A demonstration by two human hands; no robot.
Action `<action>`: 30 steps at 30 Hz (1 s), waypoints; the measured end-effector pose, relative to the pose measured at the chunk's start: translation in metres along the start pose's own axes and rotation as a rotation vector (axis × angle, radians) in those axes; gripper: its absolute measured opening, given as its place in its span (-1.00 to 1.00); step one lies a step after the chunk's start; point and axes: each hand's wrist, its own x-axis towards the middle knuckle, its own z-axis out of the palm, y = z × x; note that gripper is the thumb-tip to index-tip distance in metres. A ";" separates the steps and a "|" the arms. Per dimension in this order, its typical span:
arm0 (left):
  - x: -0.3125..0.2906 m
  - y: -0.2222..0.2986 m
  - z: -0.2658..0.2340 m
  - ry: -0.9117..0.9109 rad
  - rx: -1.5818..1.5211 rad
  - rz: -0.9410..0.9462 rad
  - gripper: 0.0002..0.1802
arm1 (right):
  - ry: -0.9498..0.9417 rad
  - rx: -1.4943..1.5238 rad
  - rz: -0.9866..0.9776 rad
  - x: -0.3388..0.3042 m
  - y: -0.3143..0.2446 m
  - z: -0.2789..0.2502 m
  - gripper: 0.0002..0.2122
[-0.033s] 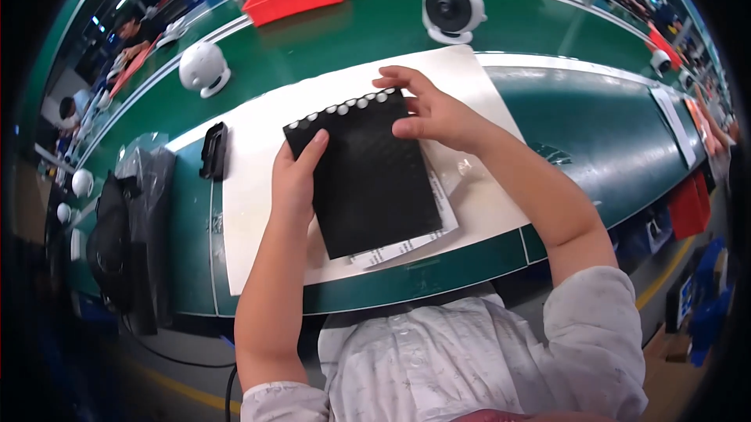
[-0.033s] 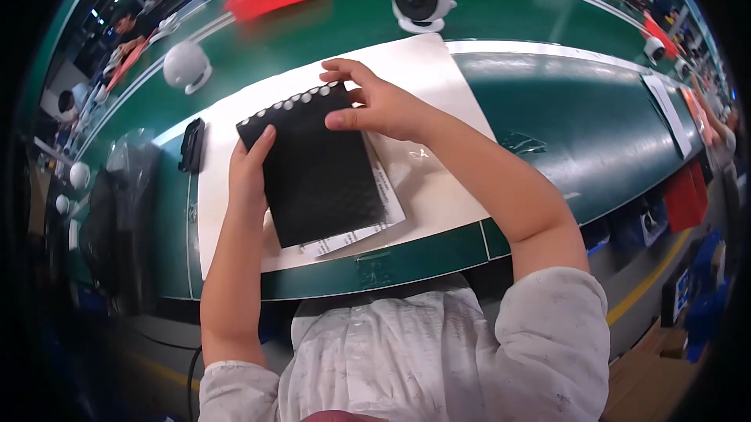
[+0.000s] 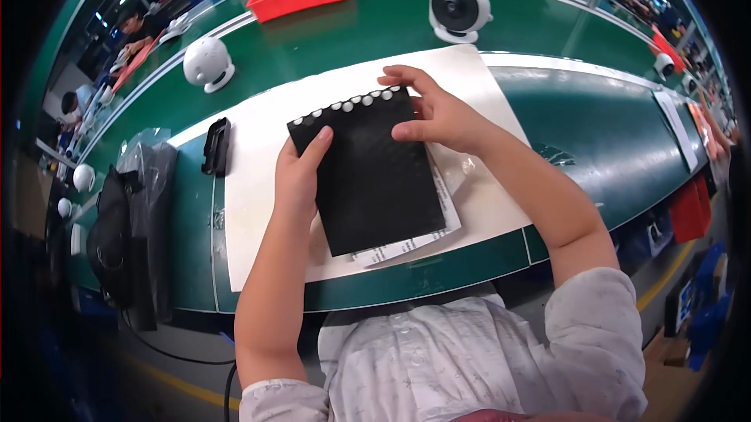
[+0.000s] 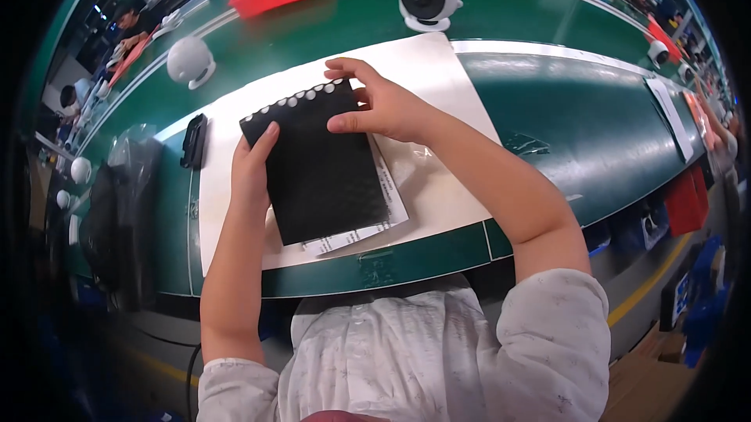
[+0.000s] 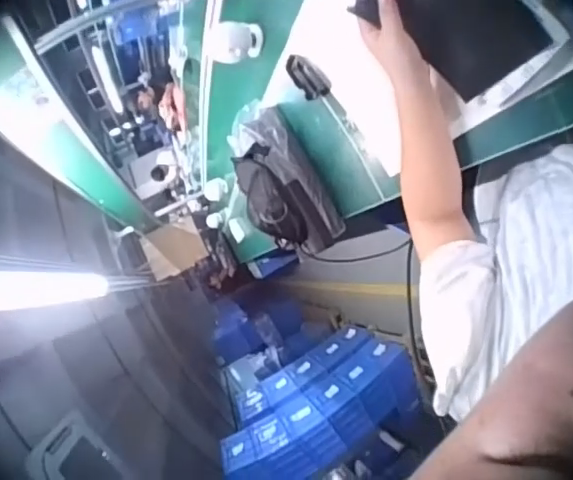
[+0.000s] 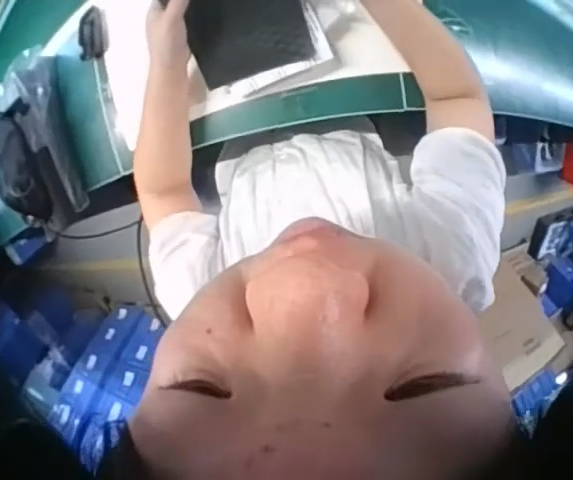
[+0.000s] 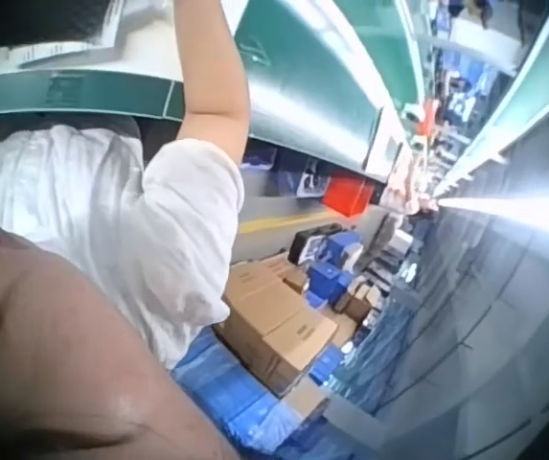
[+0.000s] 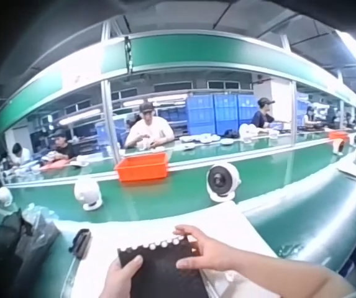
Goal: Applying small black adhesive pads to the base of white electronic camera-like devices on an assembly line.
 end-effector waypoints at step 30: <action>0.002 -0.001 -0.015 0.002 0.110 0.124 -0.79 | 0.113 0.069 0.137 0.012 0.017 0.014 -0.87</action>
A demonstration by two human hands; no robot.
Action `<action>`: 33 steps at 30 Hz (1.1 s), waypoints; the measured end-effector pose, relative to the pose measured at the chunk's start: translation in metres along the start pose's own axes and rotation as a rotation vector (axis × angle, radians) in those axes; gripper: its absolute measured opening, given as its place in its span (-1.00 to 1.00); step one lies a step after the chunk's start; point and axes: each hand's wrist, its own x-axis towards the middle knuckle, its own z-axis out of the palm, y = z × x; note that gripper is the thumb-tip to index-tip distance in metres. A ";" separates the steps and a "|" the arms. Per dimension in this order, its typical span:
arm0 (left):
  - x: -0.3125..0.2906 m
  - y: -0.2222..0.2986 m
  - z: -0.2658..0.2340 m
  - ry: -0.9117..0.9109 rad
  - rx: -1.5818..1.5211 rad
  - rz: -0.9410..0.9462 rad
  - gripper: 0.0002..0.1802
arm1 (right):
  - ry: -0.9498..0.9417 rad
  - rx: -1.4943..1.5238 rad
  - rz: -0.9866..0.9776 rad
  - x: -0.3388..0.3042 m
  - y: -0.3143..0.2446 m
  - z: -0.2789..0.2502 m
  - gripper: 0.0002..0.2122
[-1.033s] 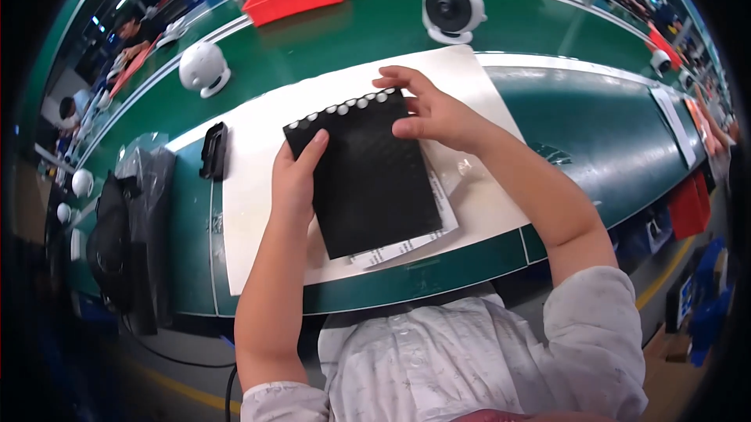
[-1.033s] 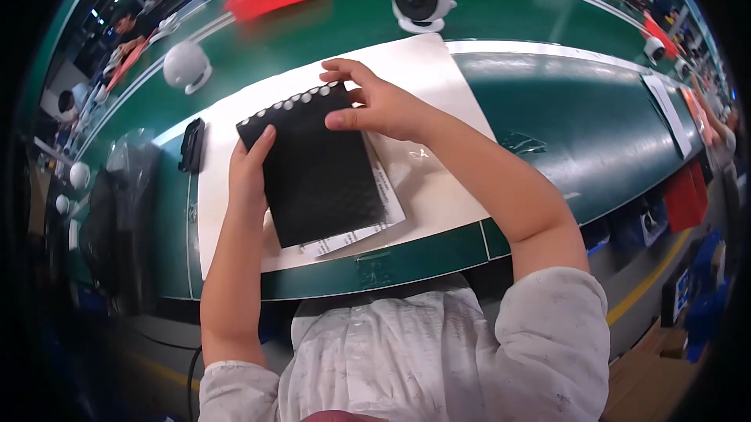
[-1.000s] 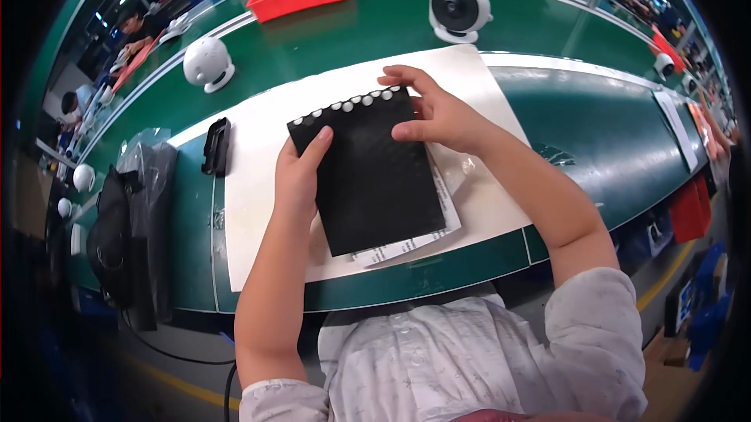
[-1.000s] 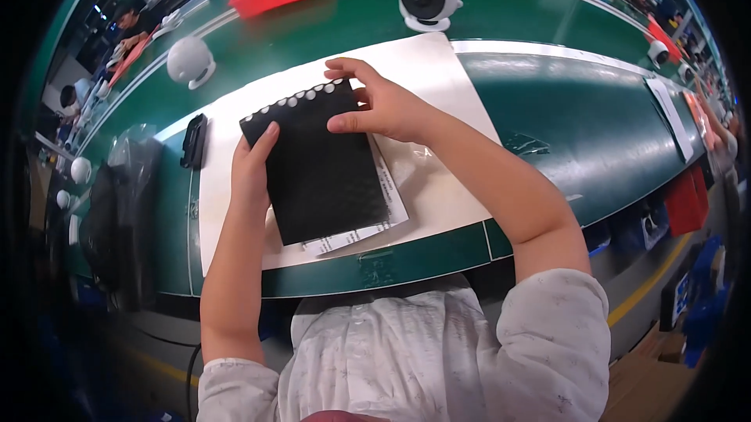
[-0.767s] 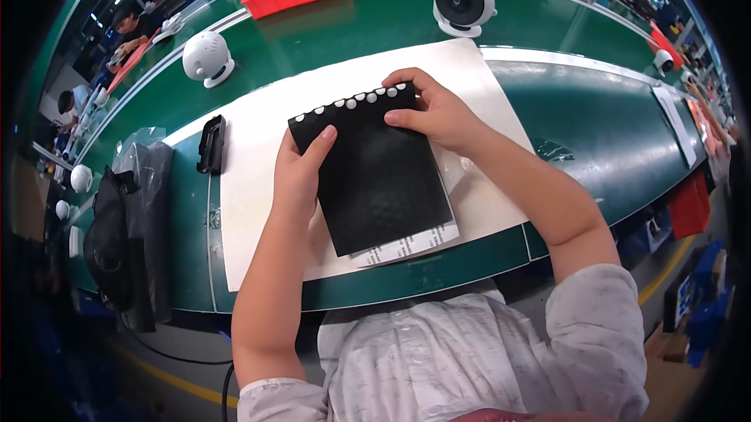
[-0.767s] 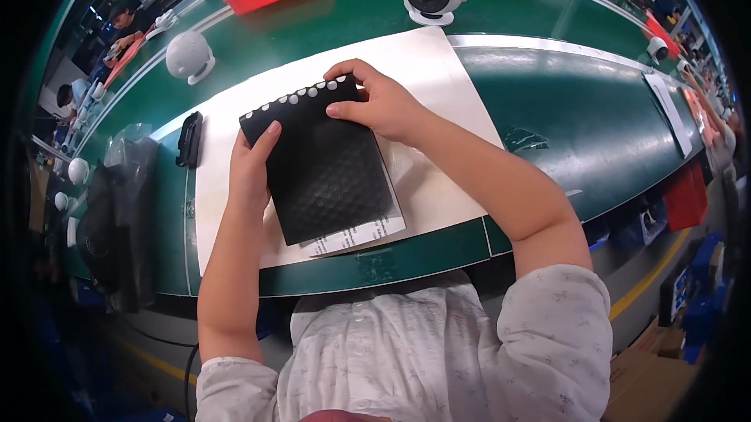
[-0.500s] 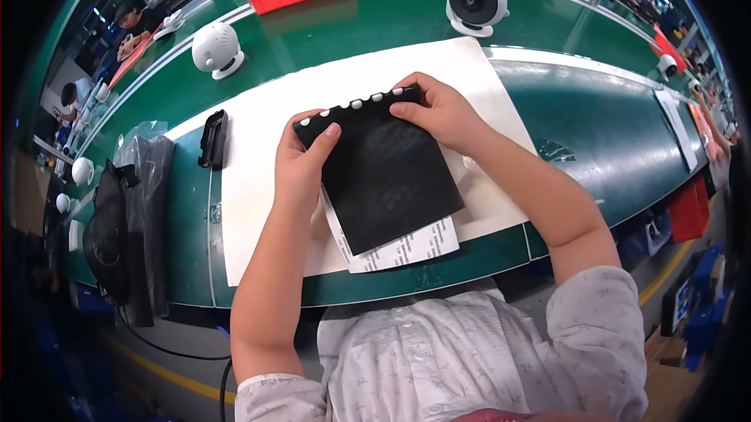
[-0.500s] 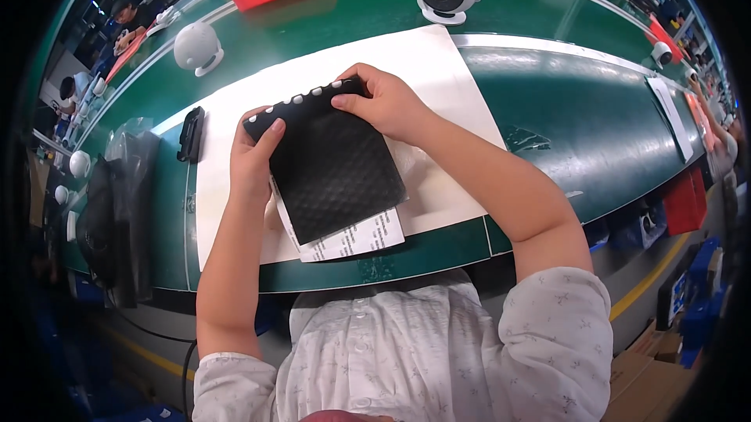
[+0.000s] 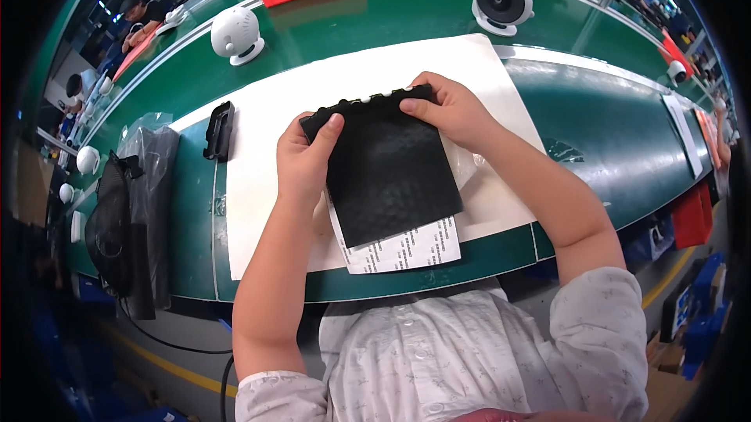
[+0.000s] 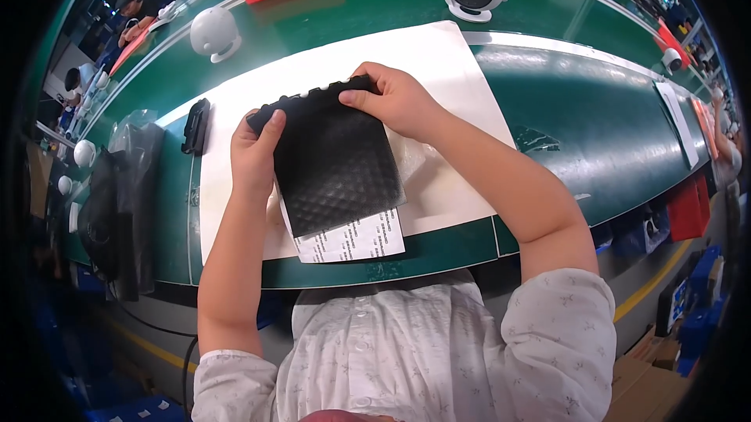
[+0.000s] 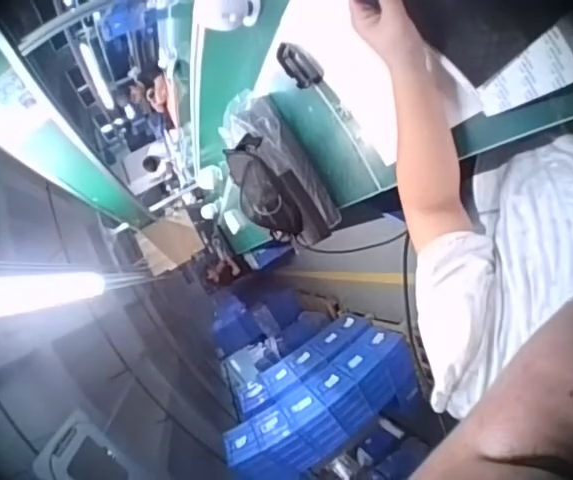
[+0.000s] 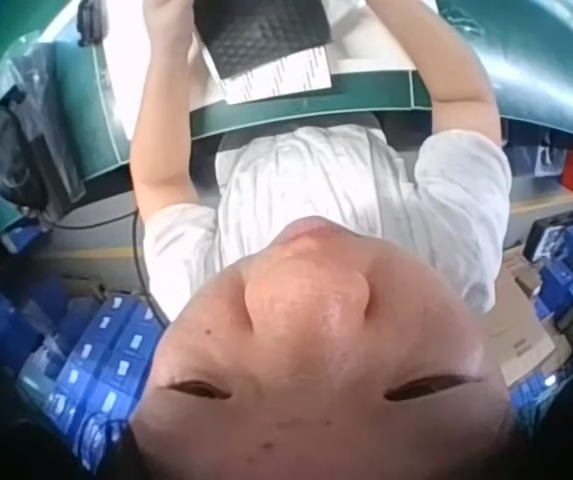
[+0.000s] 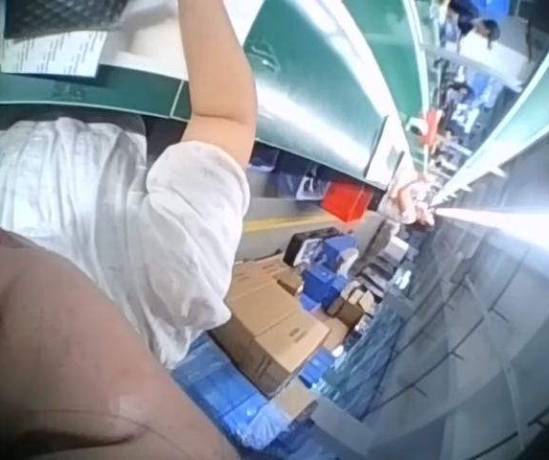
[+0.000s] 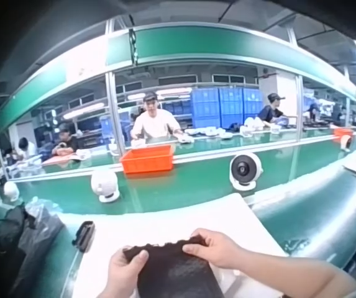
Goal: Applying small black adhesive pads to the base of white electronic camera-like devices on an assembly line.
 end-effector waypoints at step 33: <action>-0.003 0.001 0.011 -0.021 0.026 -0.007 -0.74 | 0.015 -0.372 -0.193 0.002 0.010 -0.004 -0.68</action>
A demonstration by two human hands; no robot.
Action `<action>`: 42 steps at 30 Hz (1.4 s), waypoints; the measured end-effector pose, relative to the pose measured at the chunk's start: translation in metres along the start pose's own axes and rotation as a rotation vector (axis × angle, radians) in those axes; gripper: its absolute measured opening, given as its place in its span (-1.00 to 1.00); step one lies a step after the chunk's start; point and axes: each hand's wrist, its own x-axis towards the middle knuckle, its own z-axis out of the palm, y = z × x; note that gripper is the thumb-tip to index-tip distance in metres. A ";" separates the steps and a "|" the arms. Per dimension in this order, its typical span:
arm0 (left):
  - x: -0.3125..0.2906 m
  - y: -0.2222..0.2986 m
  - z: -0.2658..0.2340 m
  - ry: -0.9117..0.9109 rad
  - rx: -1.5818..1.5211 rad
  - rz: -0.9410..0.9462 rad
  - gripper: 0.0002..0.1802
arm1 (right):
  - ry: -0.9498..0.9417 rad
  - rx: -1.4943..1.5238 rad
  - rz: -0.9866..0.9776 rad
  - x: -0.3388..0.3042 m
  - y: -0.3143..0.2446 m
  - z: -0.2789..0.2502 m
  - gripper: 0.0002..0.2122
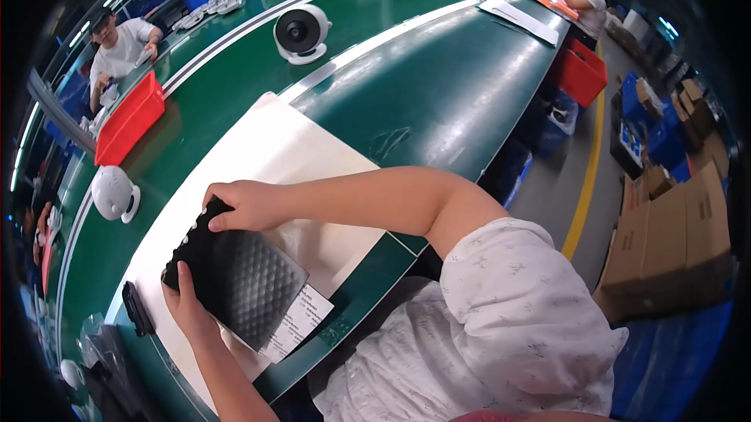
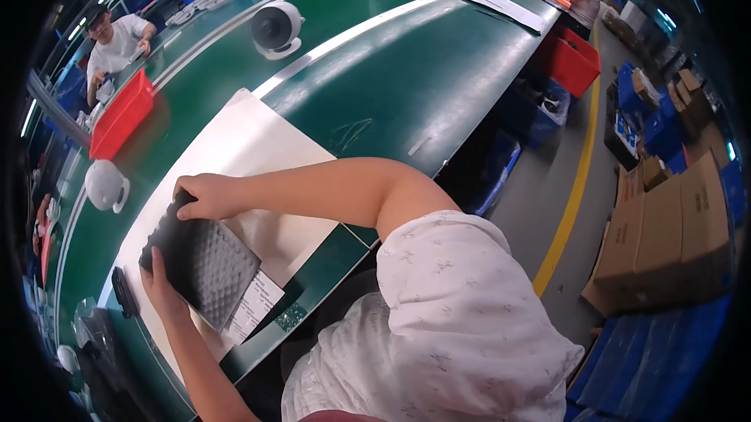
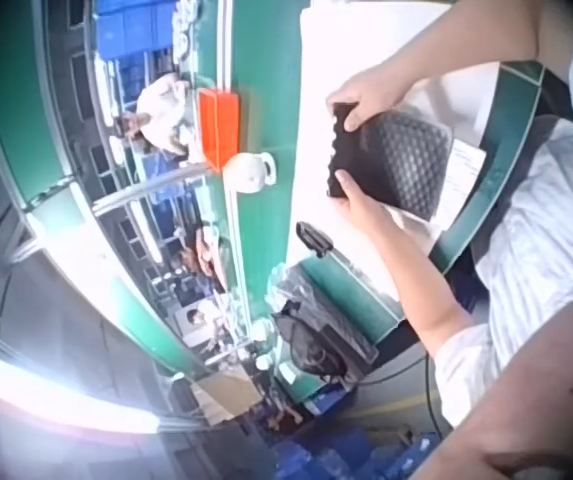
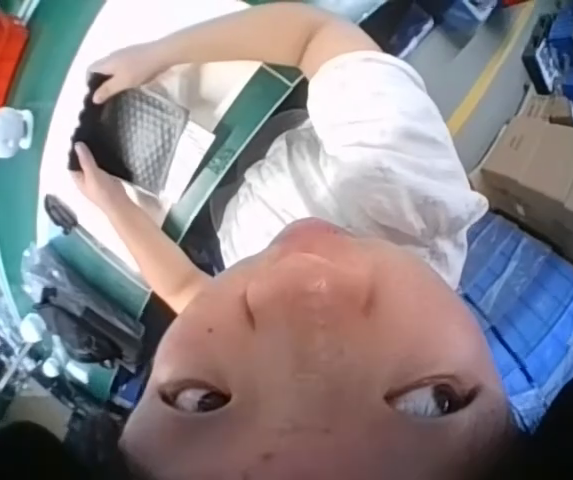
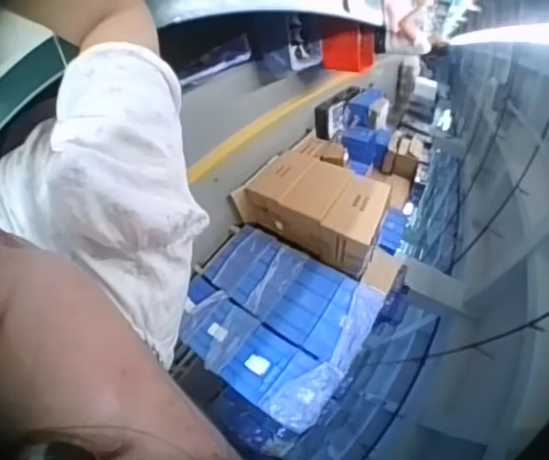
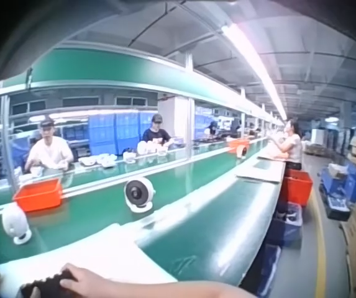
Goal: Applying small black adhesive pads to the base of white electronic camera-like devices on an assembly line.
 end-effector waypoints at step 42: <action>0.005 0.007 0.001 0.072 0.045 -0.131 -0.75 | -0.041 0.153 0.196 0.002 -0.007 -0.003 -0.75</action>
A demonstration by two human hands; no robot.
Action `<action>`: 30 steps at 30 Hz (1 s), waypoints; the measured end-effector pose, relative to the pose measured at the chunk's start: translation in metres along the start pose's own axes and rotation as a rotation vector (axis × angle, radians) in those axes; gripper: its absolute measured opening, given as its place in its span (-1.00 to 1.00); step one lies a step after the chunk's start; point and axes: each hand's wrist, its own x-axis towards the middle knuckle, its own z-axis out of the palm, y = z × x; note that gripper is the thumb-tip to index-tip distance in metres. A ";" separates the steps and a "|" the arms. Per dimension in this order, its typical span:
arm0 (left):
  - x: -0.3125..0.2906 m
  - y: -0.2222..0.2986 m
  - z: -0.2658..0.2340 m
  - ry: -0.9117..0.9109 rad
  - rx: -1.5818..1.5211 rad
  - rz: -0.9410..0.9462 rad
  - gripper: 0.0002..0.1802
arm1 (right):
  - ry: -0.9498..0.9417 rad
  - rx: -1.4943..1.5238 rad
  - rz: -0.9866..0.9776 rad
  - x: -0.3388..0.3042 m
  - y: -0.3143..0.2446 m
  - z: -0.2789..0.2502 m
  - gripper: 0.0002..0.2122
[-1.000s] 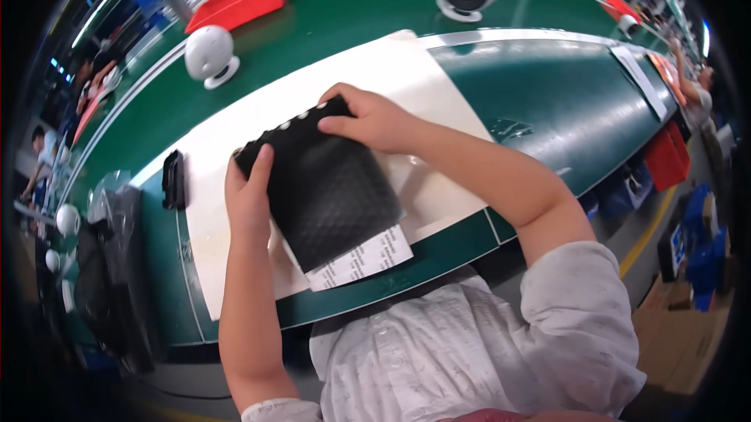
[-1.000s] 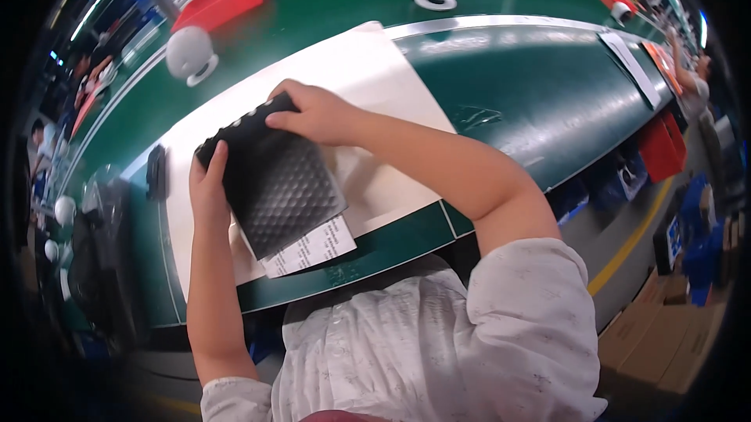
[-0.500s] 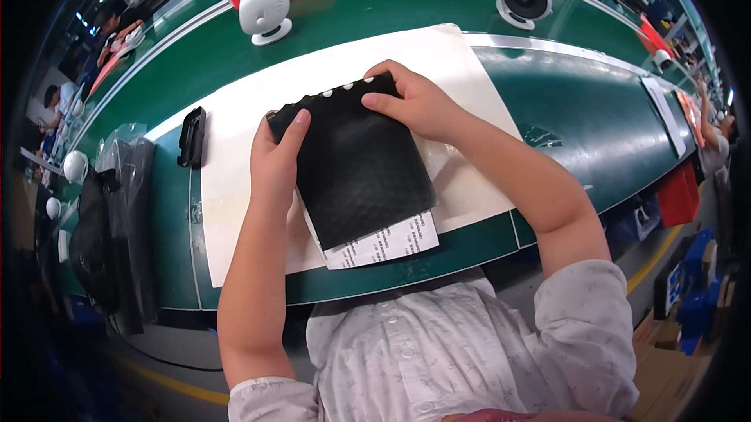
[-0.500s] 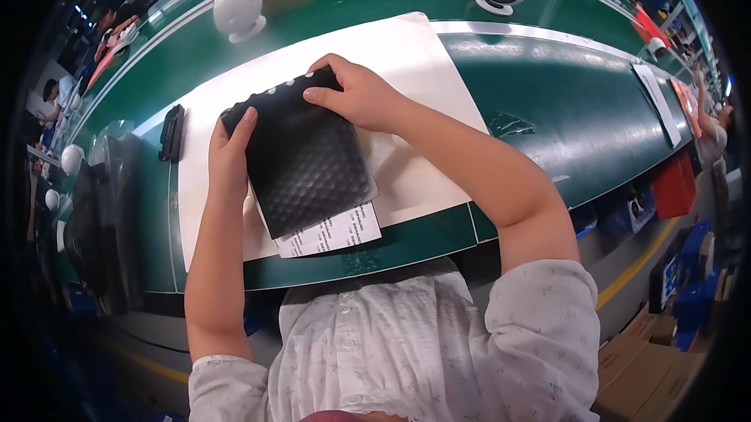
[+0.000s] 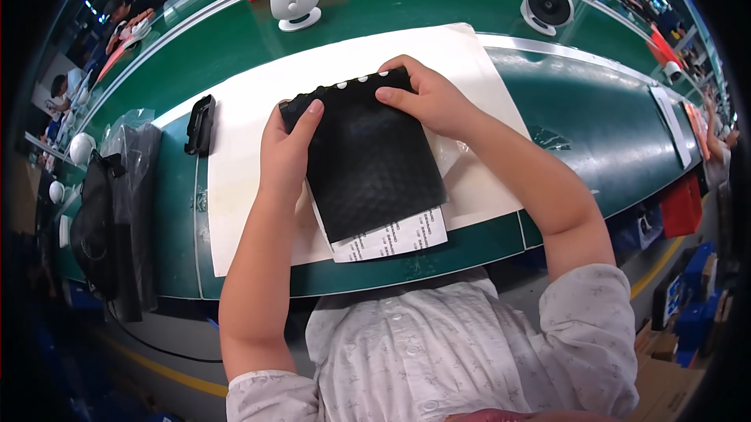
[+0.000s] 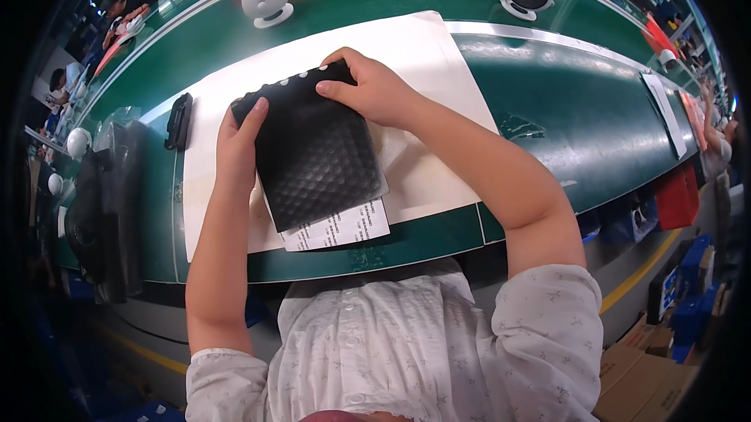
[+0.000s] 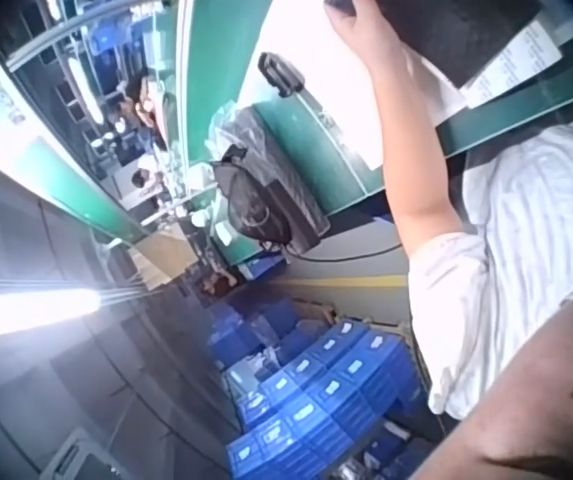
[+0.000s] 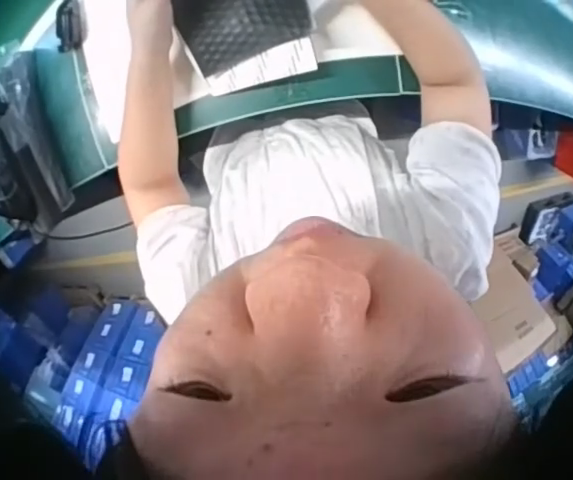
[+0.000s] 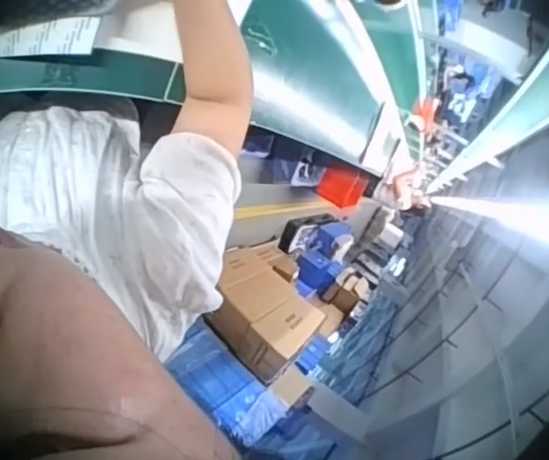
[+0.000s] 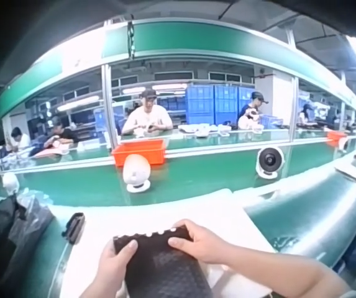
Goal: Applying small black adhesive pads to the base of white electronic camera-like devices on an assembly line.
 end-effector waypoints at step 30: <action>0.001 0.001 0.003 -0.068 0.008 0.008 -0.60 | -0.040 0.072 0.006 -0.001 0.006 -0.006 -0.75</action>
